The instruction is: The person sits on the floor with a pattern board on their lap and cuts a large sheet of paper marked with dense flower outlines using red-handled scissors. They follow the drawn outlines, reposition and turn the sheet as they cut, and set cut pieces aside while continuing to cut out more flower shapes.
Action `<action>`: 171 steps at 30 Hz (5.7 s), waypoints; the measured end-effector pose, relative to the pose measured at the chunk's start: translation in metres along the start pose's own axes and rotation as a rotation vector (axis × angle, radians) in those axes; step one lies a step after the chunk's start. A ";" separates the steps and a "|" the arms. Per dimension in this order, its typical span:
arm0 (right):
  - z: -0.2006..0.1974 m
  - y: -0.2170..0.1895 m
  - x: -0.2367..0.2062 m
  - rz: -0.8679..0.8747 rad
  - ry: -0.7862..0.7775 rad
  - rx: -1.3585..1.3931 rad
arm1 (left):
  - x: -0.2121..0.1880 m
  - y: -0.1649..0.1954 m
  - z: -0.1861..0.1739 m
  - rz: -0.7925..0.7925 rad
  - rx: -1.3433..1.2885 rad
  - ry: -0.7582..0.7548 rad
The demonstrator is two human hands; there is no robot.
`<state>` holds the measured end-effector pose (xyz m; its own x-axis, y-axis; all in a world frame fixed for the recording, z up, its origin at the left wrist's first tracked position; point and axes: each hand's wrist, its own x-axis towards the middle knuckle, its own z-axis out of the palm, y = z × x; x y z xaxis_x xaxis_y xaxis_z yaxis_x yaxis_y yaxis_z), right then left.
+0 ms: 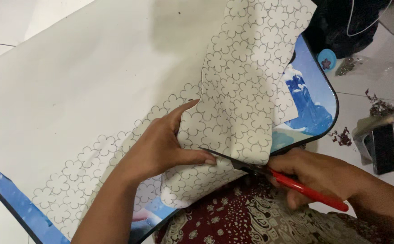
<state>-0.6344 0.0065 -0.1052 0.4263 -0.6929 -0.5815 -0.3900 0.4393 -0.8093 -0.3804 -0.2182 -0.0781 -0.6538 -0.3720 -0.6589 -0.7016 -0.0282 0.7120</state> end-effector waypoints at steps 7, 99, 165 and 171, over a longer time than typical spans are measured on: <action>0.001 0.003 0.003 0.050 -0.019 0.084 | -0.001 0.002 -0.002 -0.044 0.059 0.026; 0.025 -0.039 0.025 -0.108 0.120 0.047 | -0.005 -0.027 -0.005 0.309 -0.041 0.040; 0.054 -0.040 0.059 -0.140 0.100 0.153 | -0.057 -0.052 -0.021 0.179 -0.448 0.006; 0.043 -0.041 0.057 -0.030 0.087 0.018 | -0.056 -0.052 -0.025 0.154 -0.429 -0.019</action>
<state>-0.5590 -0.0266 -0.1084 0.3650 -0.7525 -0.5482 -0.3631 0.4272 -0.8281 -0.2999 -0.2185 -0.0720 -0.7494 -0.3849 -0.5387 -0.4174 -0.3570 0.8357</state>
